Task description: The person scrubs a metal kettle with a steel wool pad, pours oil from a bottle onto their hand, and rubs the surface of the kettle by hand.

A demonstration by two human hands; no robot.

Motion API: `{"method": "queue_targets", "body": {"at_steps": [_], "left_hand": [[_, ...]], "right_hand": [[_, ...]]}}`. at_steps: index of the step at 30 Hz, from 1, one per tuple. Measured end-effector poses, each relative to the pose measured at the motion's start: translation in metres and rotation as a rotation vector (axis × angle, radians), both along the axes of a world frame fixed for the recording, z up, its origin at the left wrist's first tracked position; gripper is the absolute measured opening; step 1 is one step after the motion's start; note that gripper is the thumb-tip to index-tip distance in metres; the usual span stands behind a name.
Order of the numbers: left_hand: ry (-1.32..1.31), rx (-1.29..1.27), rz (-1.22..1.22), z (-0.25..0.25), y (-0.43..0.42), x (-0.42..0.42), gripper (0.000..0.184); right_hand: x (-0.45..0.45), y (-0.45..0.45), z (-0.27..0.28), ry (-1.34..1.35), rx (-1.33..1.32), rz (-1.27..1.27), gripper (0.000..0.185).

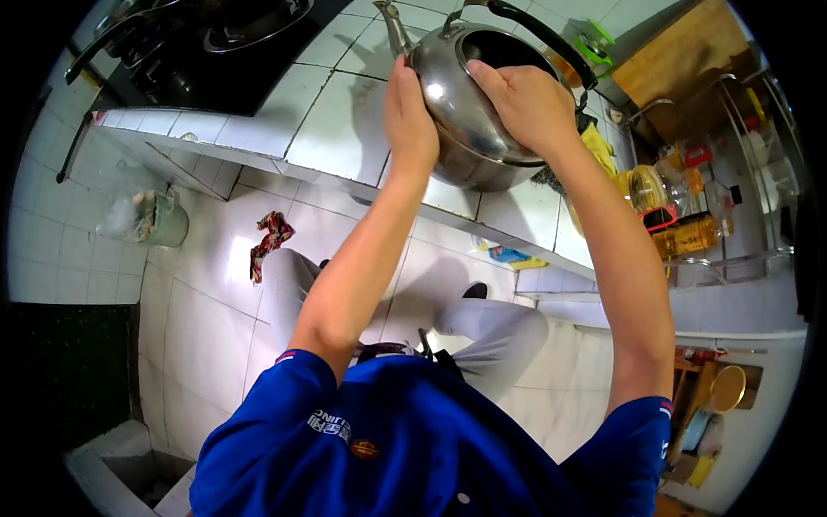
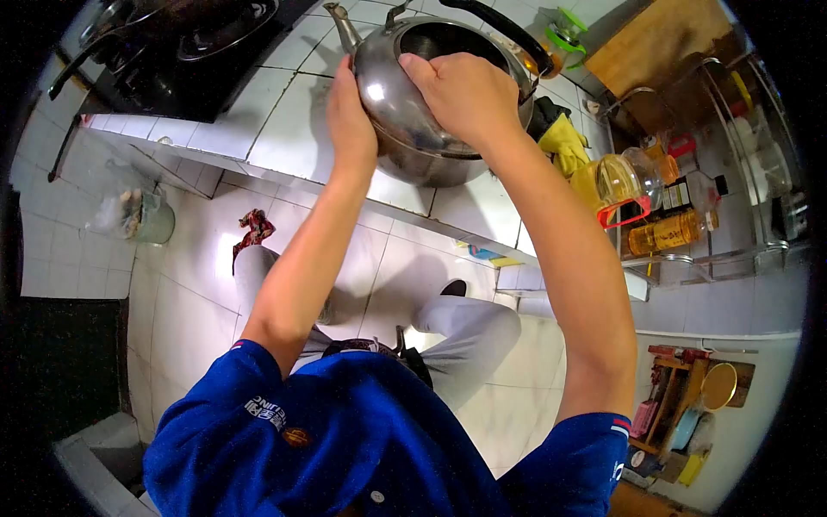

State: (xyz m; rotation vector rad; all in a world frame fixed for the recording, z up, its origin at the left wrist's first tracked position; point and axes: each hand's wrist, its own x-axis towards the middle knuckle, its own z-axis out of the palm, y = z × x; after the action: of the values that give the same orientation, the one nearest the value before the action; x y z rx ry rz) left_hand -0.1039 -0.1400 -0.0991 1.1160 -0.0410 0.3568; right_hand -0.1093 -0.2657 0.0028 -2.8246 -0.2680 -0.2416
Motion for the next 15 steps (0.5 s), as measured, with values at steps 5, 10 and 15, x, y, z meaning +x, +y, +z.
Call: {"method": "queue_targets", "body": {"at_steps": [5, 10, 15], "left_hand": [[-0.233, 0.533, 0.643, -0.032, -0.057, -0.038, 0.054], [-0.257, 0.399, 0.319, -0.022, -0.005, 0.009, 0.057], [-0.068, 0.237, 0.202, -0.023, -0.020, -0.004, 0.053]], "right_hand": [[0.004, 0.000, 0.000, 0.011, -0.008, -0.019, 0.062], [0.000, 0.005, 0.004, 0.030, -0.007, -0.050, 0.062], [0.006, 0.006, -0.001, -0.014, 0.019, -0.049, 0.061]]}}
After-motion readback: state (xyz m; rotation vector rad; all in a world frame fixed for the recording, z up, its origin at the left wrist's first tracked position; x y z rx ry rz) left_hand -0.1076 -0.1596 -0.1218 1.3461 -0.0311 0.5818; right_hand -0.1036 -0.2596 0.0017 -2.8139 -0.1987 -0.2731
